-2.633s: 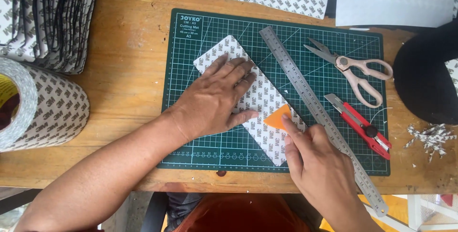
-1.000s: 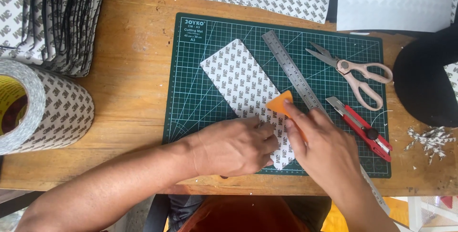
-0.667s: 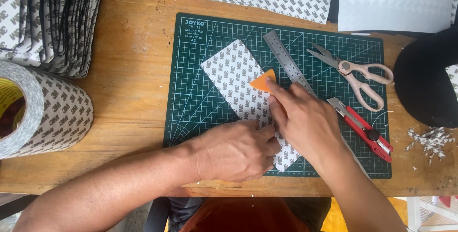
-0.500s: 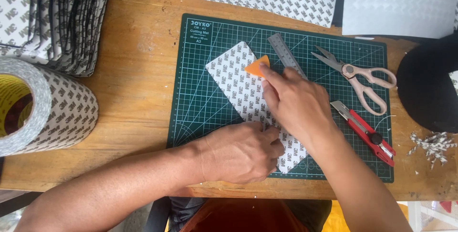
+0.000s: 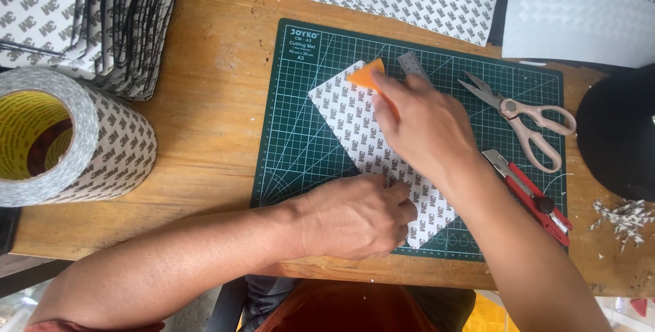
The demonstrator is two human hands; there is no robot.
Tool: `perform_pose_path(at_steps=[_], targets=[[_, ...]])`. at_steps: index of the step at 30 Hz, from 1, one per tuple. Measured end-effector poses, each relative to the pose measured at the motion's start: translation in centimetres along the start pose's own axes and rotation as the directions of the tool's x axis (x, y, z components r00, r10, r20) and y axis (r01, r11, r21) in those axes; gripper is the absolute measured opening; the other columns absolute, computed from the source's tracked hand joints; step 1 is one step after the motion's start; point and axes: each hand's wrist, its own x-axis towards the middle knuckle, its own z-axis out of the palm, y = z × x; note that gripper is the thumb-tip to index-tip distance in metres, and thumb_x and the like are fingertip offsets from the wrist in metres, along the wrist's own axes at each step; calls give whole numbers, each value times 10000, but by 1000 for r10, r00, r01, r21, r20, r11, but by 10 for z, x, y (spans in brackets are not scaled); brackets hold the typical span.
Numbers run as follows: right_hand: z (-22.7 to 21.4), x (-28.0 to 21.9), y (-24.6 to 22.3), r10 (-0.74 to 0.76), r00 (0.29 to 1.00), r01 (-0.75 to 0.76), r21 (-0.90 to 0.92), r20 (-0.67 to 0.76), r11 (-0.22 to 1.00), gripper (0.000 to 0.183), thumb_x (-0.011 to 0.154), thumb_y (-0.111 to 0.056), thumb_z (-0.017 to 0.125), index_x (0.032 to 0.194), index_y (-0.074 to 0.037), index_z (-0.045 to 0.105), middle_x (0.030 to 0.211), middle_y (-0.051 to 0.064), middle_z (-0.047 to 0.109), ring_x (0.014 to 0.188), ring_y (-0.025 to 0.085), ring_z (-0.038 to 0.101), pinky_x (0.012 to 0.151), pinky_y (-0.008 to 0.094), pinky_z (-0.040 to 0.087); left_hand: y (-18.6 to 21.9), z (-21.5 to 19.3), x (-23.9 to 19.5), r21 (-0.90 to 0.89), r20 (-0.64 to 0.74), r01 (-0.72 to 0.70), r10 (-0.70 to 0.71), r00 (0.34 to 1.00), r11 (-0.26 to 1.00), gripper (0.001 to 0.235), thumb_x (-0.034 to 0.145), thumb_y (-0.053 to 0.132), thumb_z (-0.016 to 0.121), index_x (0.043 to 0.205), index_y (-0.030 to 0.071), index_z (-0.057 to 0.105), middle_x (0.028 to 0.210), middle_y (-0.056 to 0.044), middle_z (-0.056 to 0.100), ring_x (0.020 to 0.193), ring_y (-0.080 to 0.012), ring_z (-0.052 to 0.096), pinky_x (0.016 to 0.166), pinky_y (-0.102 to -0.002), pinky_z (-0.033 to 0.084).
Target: The person measures and cuts a black fabric piece using a ruler and a utility knife on a green cutting mat. They then trim the edges with scissors and smooth the fabric with an orange squeegee tool.
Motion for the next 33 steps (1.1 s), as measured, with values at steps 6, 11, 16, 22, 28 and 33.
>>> perform_pose_path(at_steps=[6,11,16,22,28,33], targets=[[5,-48,21,-174,980,173,15,100,985,488,1012,-338,529,1498,-291,536,905,55,610,405,138,525,296,282,472,11,26,-2,831,-338,337,-81,938,443,781,662,843,896,717,192,468,661,41,425,703,-94,344,771,-209,396],[16,-40,18,-202,969,209,-40,141,977,485,1008,-397,529,1492,-365,539,957,-5,620,451,156,591,330,332,545,16,30,3,276,-69,-25,46,997,961,169,685,40,686,588,177,668,629,-51,629,551,-223,521,536,-370,366],[16,-16,-2,-256,962,258,-11,91,966,442,1036,-314,532,1473,-267,577,990,21,673,464,132,606,332,284,534,15,28,3,280,-14,-63,70,997,958,254,788,16,703,593,172,655,614,-26,632,541,-180,520,555,-341,399],[8,10,-41,-97,979,106,-41,182,994,462,1072,-390,391,1502,-279,516,1352,142,614,796,244,756,527,374,632,14,26,3,233,-31,-47,56,998,971,245,826,87,692,602,186,685,624,-10,649,568,-180,531,598,-361,399],[3,15,-36,-41,982,16,137,187,990,496,1047,-378,448,1537,-301,460,1263,168,602,324,59,433,267,215,409,11,21,0,49,-169,114,-104,980,992,471,1065,263,616,603,174,602,605,-35,635,588,-217,536,603,-382,481],[-9,-5,-15,44,994,-55,116,97,992,447,1032,-334,508,1454,-256,636,1127,201,734,925,382,757,694,484,624,-5,0,-1,-367,-306,95,-217,927,925,507,1066,239,453,692,29,725,615,-132,700,599,-252,698,659,-345,609]])
